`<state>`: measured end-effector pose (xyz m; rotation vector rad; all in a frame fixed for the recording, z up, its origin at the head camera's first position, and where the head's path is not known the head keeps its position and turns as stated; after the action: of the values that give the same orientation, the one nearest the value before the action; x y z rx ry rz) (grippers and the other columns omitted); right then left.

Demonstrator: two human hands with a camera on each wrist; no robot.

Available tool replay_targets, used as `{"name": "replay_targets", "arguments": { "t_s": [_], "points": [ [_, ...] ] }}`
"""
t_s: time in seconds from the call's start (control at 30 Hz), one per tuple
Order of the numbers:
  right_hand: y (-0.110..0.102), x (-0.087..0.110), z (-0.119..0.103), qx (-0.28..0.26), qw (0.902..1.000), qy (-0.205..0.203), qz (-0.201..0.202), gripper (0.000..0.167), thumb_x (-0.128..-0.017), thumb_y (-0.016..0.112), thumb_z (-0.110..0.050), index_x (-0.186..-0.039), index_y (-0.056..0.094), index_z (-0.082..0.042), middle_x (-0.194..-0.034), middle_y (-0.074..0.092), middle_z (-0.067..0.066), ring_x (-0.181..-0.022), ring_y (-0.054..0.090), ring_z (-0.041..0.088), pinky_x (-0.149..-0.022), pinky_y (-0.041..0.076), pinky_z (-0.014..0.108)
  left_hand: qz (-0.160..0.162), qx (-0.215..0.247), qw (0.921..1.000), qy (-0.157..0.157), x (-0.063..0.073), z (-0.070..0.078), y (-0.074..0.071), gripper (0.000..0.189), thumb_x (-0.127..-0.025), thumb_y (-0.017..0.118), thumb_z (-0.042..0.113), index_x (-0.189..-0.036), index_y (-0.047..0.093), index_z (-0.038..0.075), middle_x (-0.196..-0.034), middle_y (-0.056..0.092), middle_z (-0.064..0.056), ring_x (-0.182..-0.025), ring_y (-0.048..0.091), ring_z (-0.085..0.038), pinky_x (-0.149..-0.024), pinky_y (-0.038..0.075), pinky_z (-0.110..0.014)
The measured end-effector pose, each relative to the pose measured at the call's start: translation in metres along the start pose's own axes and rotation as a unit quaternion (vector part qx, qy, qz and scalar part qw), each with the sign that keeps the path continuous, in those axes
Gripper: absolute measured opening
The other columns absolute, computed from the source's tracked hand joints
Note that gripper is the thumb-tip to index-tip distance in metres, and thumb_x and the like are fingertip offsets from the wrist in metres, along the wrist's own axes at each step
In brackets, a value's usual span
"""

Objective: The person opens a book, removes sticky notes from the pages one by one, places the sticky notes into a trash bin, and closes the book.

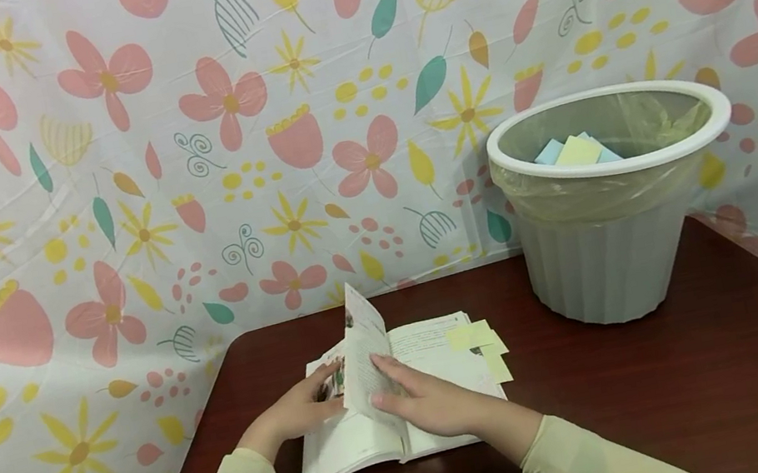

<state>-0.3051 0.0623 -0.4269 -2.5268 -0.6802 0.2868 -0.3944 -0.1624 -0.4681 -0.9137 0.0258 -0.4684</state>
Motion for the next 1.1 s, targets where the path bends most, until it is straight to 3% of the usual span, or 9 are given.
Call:
{"name": "replay_targets", "arguments": {
  "t_s": [0.13,0.33,0.63,0.9,1.1],
  "points": [
    [0.01,0.0,0.0,0.043,0.9984,-0.033,-0.019,0.078,-0.106,0.048,-0.055,-0.167,0.016,-0.019,-0.174,0.012,0.008,-0.162,0.008,0.031,-0.127,0.014,0.062,0.014,-0.016,0.9998,0.001,0.002,-0.006,-0.005,0.083,-0.091,0.071,0.059,-0.161,0.037,0.029,-0.167,0.035,-0.012,-0.152,0.037,-0.038,-0.115,0.04,-0.061],
    [0.02,0.003,0.003,0.099,0.994,-0.04,-0.023,0.08,-0.103,0.047,-0.06,-0.166,0.022,-0.018,-0.172,0.015,0.017,-0.16,0.012,0.04,-0.119,0.012,0.077,0.03,-0.024,0.9992,-0.01,0.009,-0.014,-0.014,0.078,-0.09,0.076,0.05,-0.157,0.045,0.026,-0.162,0.043,-0.012,-0.15,0.039,-0.039,-0.113,0.041,-0.062],
    [0.028,0.003,0.008,0.15,0.9879,-0.028,-0.029,0.079,-0.101,0.05,-0.064,-0.165,0.028,-0.022,-0.171,0.02,0.019,-0.157,0.019,0.047,-0.114,0.016,0.081,0.048,-0.038,0.9973,-0.039,0.013,-0.029,-0.021,0.075,-0.09,0.078,0.039,-0.156,0.048,0.02,-0.168,0.029,-0.02,-0.155,0.027,-0.046,-0.117,0.034,-0.066],
    [0.032,0.004,0.008,0.182,0.9821,-0.032,-0.037,0.075,-0.1,0.054,-0.062,-0.161,0.037,-0.023,-0.17,0.023,0.02,-0.156,0.024,0.047,-0.114,0.015,0.081,0.073,-0.033,0.9944,-0.068,0.017,-0.036,-0.026,0.076,-0.09,0.076,0.04,-0.157,0.045,0.02,-0.169,0.027,-0.019,-0.156,0.018,-0.05,-0.119,0.028,-0.07],
    [0.034,0.005,0.009,0.197,0.9788,-0.035,-0.042,0.072,-0.099,0.055,-0.062,-0.159,0.043,-0.023,-0.17,0.024,0.019,-0.156,0.026,0.045,-0.114,0.016,0.081,0.084,-0.037,0.9938,-0.062,0.018,-0.041,-0.027,0.077,-0.09,0.077,0.035,-0.158,0.043,0.018,-0.167,0.033,-0.018,-0.155,0.027,-0.046,-0.119,0.031,-0.066]
  ]
}}
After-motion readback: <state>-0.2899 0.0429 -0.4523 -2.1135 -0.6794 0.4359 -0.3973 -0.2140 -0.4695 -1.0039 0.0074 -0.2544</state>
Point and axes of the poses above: each hand's wrist, its own x-axis away from the middle knuckle, its own y-axis out of the palm, z = x × y, the point moved 7 cm from there along -x, towards the middle knuckle
